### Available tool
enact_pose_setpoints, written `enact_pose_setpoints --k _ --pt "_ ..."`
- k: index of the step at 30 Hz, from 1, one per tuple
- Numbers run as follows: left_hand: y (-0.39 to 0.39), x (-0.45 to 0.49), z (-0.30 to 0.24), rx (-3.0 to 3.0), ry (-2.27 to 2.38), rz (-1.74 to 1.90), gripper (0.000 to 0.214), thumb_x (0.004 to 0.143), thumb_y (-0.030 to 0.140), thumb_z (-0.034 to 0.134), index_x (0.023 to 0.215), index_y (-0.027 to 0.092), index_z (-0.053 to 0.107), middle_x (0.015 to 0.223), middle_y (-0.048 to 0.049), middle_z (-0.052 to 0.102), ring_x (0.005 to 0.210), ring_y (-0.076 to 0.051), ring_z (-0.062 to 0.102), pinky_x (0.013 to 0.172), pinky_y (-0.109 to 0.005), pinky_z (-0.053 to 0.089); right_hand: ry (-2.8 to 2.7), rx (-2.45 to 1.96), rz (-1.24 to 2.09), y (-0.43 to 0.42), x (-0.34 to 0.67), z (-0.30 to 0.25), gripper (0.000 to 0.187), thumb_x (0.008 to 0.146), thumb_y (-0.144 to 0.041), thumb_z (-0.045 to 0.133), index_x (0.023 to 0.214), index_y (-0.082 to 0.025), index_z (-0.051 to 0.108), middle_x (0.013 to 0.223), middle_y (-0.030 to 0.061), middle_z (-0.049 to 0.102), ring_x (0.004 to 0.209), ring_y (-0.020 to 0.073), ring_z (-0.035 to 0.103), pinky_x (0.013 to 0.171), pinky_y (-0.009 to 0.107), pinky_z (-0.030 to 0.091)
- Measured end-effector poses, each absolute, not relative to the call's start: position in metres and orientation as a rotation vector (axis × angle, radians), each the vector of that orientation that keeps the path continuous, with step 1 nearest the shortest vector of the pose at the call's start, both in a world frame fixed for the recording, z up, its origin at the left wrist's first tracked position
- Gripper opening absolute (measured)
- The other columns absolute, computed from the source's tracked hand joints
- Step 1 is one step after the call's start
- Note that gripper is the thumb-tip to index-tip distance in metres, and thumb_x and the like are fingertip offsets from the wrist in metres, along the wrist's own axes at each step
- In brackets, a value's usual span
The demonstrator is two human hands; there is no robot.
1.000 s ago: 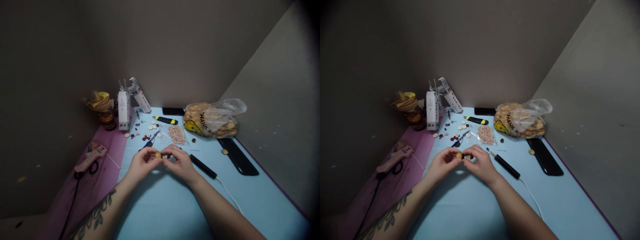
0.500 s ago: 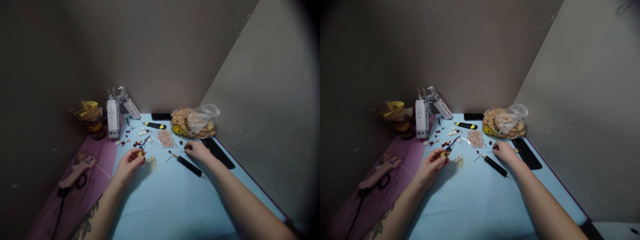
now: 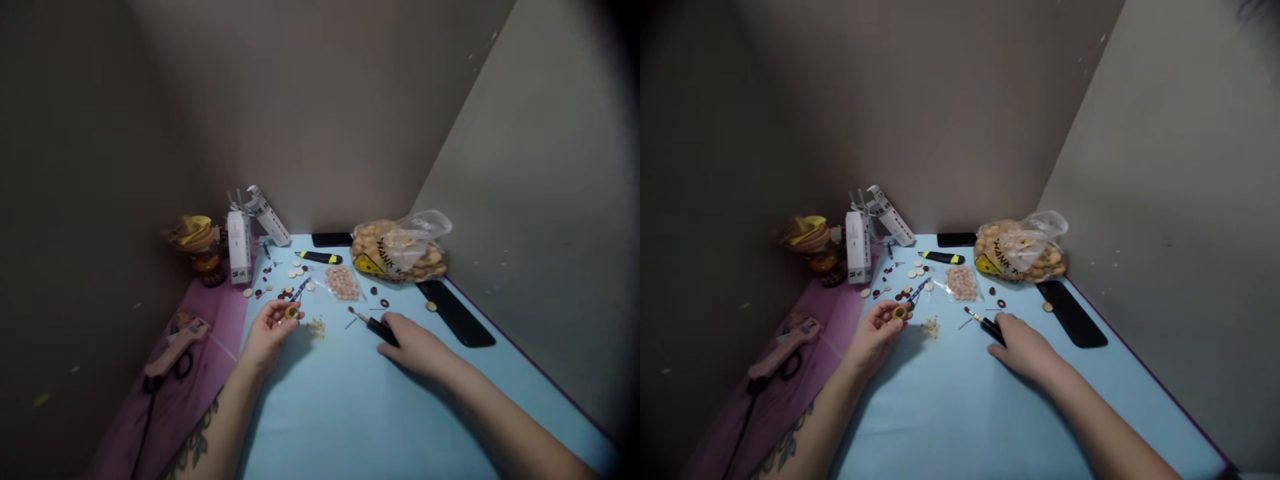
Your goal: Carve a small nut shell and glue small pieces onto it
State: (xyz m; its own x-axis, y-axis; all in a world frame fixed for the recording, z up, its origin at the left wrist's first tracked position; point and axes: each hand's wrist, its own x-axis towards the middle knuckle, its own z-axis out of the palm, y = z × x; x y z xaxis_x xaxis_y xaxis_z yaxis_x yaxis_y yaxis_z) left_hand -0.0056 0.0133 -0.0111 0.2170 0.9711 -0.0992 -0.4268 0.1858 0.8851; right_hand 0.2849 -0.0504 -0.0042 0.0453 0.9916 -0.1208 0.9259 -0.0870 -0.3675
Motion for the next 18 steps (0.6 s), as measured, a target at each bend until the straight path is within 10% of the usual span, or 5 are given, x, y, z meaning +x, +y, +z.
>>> enact_pose_setpoints --k 7,13,18 --pt "0.014 -0.008 -0.017 0.86 0.829 1.184 0.04 0.057 0.024 0.085 0.091 0.019 0.064 0.1 -0.0061 0.073 0.084 -0.019 0.071 0.083 -0.032 0.051 -1.693 -1.883 0.755 -0.058 0.282 -0.003 0.014 0.081 -0.033 0.054 0.089 -0.022 0.056 0.079 0.0042 0.063 0.07 0.0204 0.059 0.063 0.031 0.045" --pt "0.009 -0.007 -0.012 0.945 0.817 1.11 0.036 0.06 0.022 0.084 0.092 0.019 0.067 0.104 -0.0064 0.072 0.084 -0.018 0.07 0.082 -0.031 0.051 -1.022 -1.393 1.473 -0.057 0.233 0.012 0.033 0.075 -0.049 0.065 0.084 -0.022 0.05 0.047 -0.0114 0.035 0.038 0.0068 0.027 0.037 0.019 0.022" --pt "-0.005 0.001 -0.002 1.073 0.813 0.954 0.032 0.061 0.024 0.083 0.086 0.02 0.064 0.091 -0.0049 0.071 0.082 -0.019 0.069 0.074 -0.03 0.051 -0.909 -1.21 1.522 -0.049 0.193 -0.003 0.035 0.067 -0.041 0.074 0.078 -0.021 0.049 0.05 -0.0097 0.045 0.04 0.0063 0.036 0.038 0.018 0.028"
